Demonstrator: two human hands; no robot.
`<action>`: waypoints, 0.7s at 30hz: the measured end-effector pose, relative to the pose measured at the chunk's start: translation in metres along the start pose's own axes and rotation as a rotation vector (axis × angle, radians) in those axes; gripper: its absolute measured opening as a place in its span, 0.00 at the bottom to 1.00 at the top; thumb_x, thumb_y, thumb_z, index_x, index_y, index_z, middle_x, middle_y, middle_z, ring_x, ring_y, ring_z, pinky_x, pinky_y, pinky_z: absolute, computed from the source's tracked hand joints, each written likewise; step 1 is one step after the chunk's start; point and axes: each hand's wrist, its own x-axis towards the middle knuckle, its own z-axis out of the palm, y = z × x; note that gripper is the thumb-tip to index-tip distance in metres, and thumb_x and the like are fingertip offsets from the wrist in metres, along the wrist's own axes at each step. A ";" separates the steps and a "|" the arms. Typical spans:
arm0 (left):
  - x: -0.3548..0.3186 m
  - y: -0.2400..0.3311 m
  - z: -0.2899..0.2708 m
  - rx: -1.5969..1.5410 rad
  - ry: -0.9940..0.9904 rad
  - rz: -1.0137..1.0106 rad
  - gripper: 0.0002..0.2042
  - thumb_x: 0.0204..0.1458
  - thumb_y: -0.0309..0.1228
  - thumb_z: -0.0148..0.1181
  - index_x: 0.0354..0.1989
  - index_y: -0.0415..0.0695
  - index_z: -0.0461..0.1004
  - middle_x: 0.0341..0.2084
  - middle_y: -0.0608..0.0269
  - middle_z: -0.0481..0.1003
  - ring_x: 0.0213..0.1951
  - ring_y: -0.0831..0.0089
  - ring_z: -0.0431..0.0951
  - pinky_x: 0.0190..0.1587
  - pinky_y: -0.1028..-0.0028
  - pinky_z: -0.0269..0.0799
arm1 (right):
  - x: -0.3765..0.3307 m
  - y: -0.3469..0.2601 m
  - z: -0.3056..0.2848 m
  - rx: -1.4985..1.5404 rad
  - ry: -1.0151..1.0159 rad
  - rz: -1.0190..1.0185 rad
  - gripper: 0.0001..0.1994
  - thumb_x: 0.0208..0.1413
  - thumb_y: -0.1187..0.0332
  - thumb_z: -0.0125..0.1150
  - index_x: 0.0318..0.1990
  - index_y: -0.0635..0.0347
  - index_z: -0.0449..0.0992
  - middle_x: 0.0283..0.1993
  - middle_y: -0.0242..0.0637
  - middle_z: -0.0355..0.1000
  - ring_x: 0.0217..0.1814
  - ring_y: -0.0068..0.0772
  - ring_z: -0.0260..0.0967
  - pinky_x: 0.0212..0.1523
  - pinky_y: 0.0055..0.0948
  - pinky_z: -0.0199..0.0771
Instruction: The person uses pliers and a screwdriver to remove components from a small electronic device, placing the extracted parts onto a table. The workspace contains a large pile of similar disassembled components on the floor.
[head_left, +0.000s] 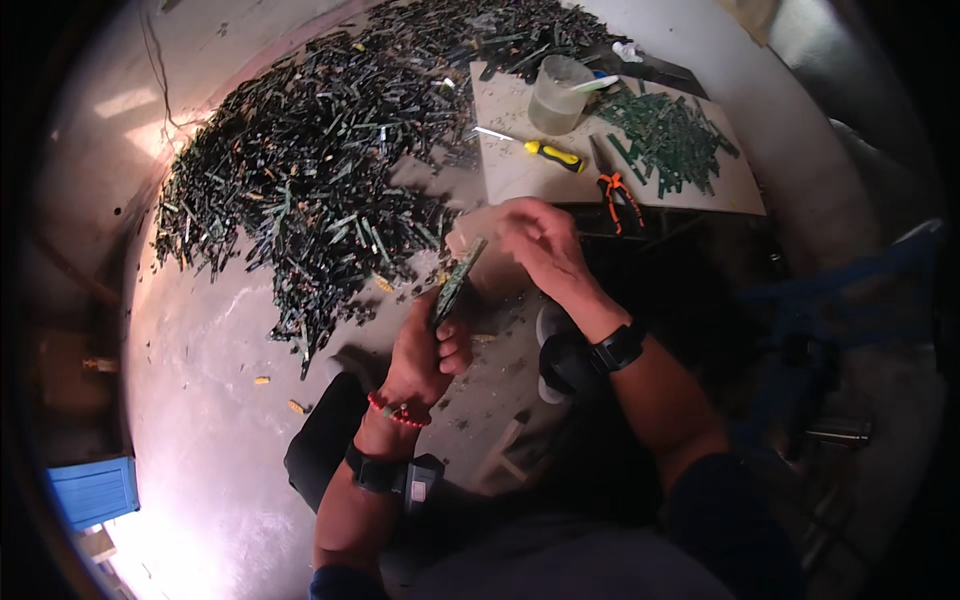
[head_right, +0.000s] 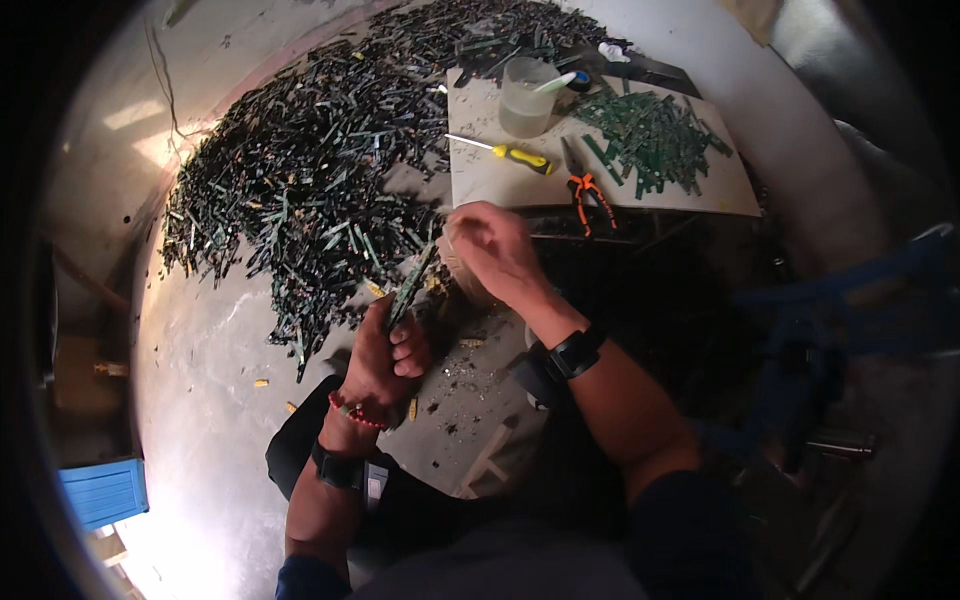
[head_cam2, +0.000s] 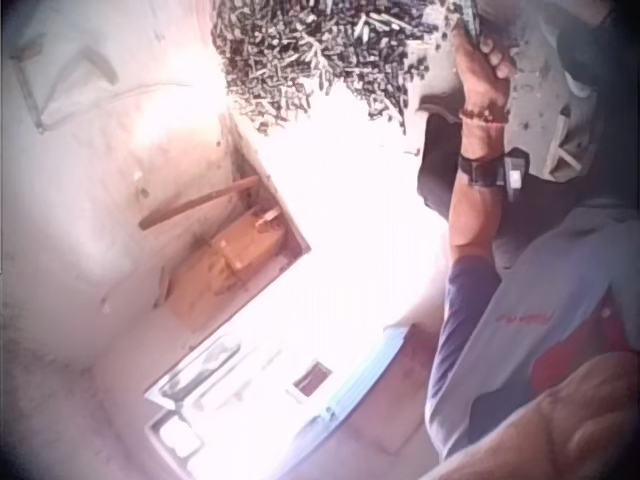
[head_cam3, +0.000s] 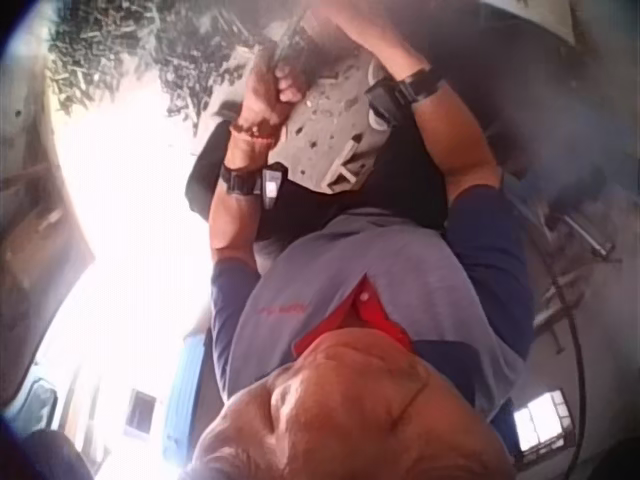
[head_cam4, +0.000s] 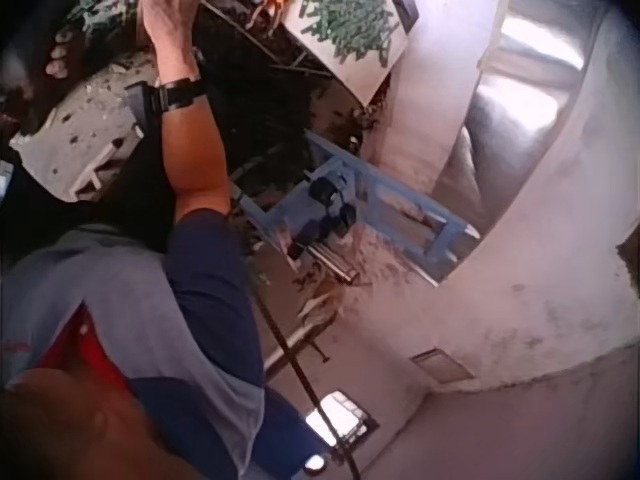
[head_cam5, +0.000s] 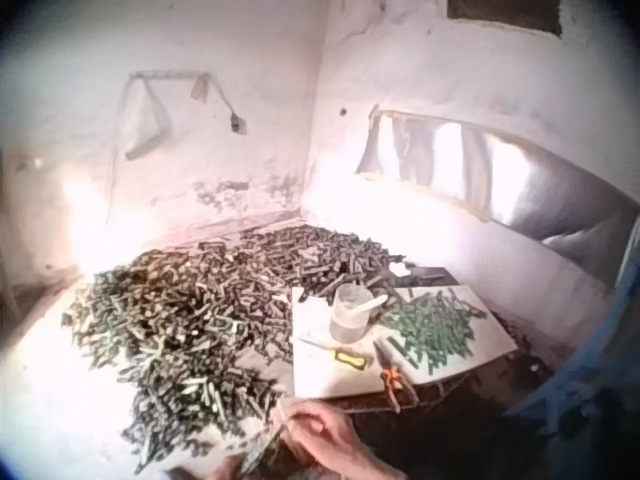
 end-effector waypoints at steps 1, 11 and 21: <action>0.000 0.000 0.005 -0.006 0.006 0.015 0.24 0.60 0.50 0.35 0.13 0.50 0.55 0.08 0.73 0.49 0.10 0.79 0.47 0.13 0.78 0.42 | 0.004 0.007 -0.009 -0.164 0.147 0.002 0.06 0.52 0.74 0.56 0.38 0.64 0.74 0.27 0.27 0.68 0.29 0.15 0.63 0.30 0.18 0.66; 0.001 0.001 0.003 0.015 0.034 0.079 0.25 0.60 0.49 0.35 0.12 0.50 0.55 0.07 0.72 0.49 0.10 0.78 0.48 0.14 0.76 0.45 | 0.072 -0.050 -0.086 -0.622 0.622 -0.200 0.28 0.48 0.60 0.66 0.54 0.63 0.64 0.33 0.40 0.72 0.35 0.29 0.70 0.34 0.28 0.71; 0.002 0.007 0.004 0.020 0.103 0.093 0.24 0.60 0.50 0.37 0.13 0.50 0.55 0.08 0.73 0.48 0.10 0.78 0.47 0.15 0.76 0.45 | 0.122 -0.060 -0.108 -0.760 0.524 -0.175 0.16 0.52 0.57 0.60 0.38 0.60 0.78 0.24 0.39 0.74 0.23 0.28 0.71 0.28 0.28 0.69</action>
